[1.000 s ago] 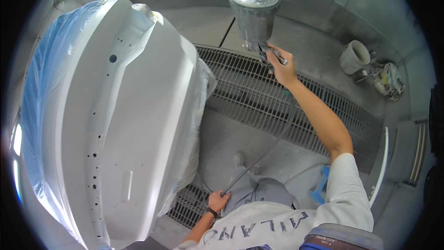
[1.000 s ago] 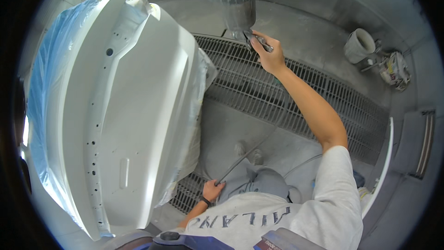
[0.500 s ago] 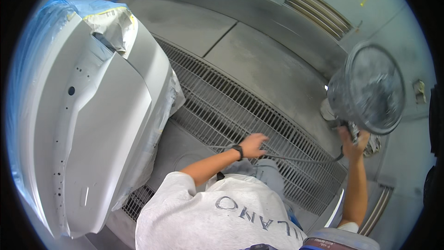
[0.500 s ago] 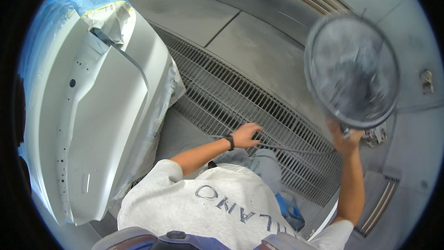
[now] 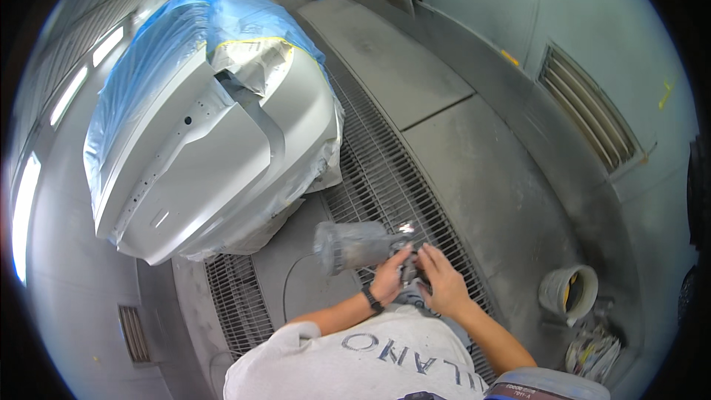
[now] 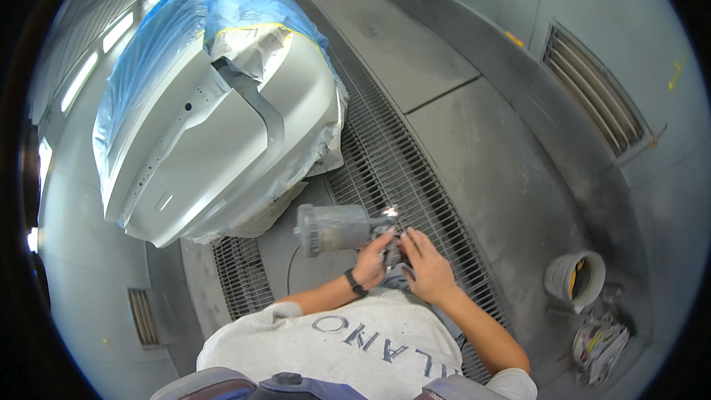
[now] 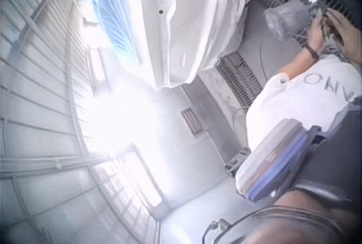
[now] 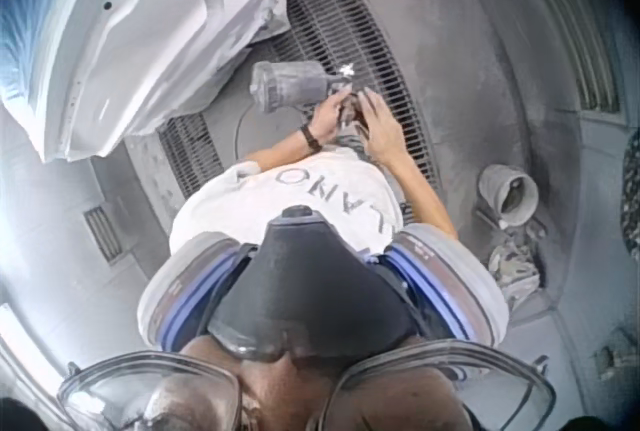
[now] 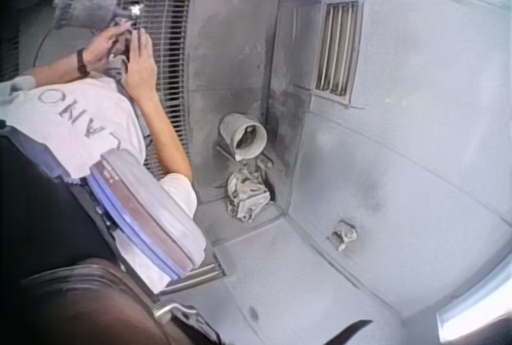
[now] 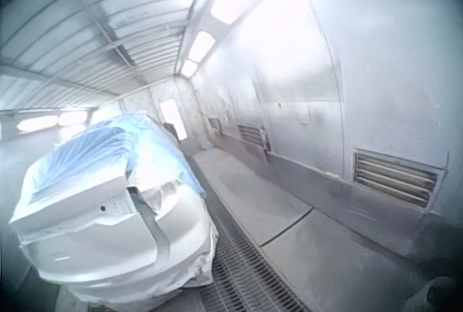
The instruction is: The person spray paints a white car hood with a spray gun inside a paint booth, then moves to a workbench to clean the spray gun and prepare paint.
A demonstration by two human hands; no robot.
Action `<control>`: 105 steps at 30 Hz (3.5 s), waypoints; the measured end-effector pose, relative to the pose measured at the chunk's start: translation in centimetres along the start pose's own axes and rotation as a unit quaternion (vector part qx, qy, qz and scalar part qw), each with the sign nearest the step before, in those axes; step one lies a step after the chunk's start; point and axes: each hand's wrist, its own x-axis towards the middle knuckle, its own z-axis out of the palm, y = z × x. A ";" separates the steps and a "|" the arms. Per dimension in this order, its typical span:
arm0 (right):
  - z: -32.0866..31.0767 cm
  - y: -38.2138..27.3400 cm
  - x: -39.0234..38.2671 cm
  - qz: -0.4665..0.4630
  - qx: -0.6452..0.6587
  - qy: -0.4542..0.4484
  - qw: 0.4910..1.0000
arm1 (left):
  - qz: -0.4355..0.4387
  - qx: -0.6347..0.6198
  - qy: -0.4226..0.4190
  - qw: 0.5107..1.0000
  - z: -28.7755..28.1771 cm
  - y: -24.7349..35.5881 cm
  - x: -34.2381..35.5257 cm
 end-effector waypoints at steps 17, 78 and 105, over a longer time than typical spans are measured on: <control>-10.6 21.8 7.6 -0.074 -0.043 -0.147 0.985 | -0.050 -0.194 0.050 0.979 7.8 0.4 13.1; -1.8 88.7 96.5 0.009 -0.323 -0.636 0.701 | 0.057 0.271 0.577 0.768 15.1 13.8 82.3; 2.1 66.0 107.9 -0.498 -0.412 -0.684 0.338 | -0.069 -0.351 0.762 0.539 45.3 -8.1 117.9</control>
